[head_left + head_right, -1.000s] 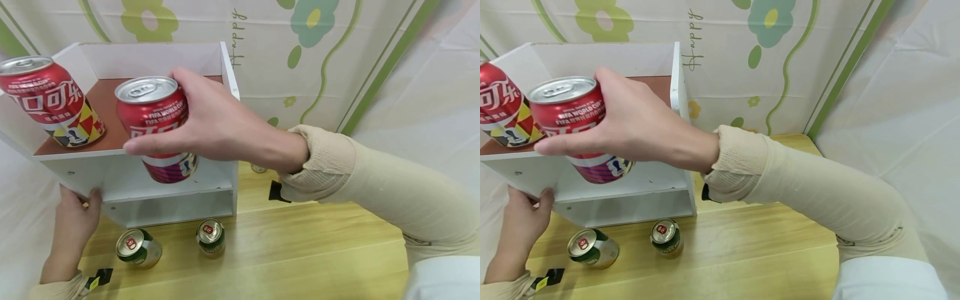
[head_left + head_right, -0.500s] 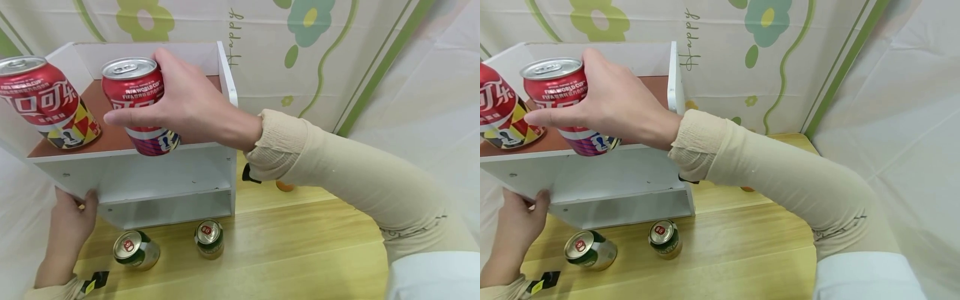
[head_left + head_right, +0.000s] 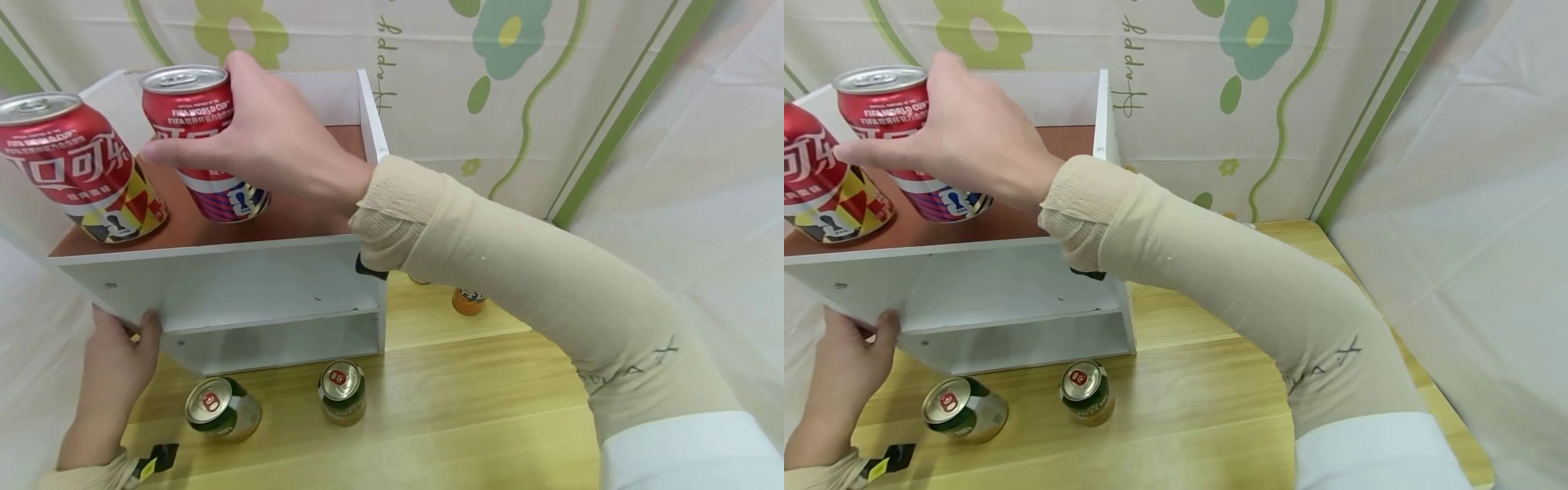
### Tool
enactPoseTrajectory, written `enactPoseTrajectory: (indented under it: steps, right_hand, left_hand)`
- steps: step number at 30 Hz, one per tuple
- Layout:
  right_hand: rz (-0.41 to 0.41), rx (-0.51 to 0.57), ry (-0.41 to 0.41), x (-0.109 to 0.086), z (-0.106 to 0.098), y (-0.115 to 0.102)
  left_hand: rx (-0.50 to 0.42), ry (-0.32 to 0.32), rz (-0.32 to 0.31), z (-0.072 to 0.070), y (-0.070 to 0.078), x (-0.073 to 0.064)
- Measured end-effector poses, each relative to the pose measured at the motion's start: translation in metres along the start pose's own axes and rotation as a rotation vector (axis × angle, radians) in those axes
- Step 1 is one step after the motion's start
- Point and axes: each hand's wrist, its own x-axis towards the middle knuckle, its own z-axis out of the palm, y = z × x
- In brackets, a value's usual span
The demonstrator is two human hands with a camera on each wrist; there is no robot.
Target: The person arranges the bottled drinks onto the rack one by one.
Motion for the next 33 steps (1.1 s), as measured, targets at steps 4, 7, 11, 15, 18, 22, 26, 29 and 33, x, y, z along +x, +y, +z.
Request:
enactPoseTrajectory:
  steps: [4,7,11,15,18,22,26,29,33]
  right_hand:
    - [0.001,-0.006,-0.016,-0.028,-0.01,-0.021]
    - [0.006,0.004,-0.027,-0.045,-0.014,-0.031]
    - [0.021,-0.009,-0.022,-0.048,-0.012,-0.032]
    - [0.032,-0.02,-0.015,-0.046,-0.01,-0.028]
    - [0.031,-0.036,-0.002,-0.047,-0.008,-0.026]
    - [0.028,-0.068,0.03,-0.049,-0.004,-0.023]
    - [0.035,-0.087,0.049,-0.05,0.0,-0.022]
    - [0.044,-0.107,0.058,-0.049,0.001,-0.022]
    - [0.06,-0.134,0.067,-0.048,0.003,-0.022]
  left_hand:
    - [-0.001,0.006,0.014,0.0,0.001,0.001]
    - [0.002,0.004,0.019,0.001,0.001,0.002]
    - [0.004,-0.008,0.017,0.002,0.001,0.002]
    - [0.005,-0.02,0.008,0.003,0.0,0.001]
    - [0.007,-0.023,0.006,0.003,0.001,0.0]
    - [0.009,-0.02,0.008,0.003,0.001,0.0]
    - [0.006,-0.012,0.006,0.004,0.001,0.0]
    - [0.008,-0.005,0.002,0.005,0.001,0.0]
    - [0.009,-0.006,-0.007,0.005,0.001,0.0]
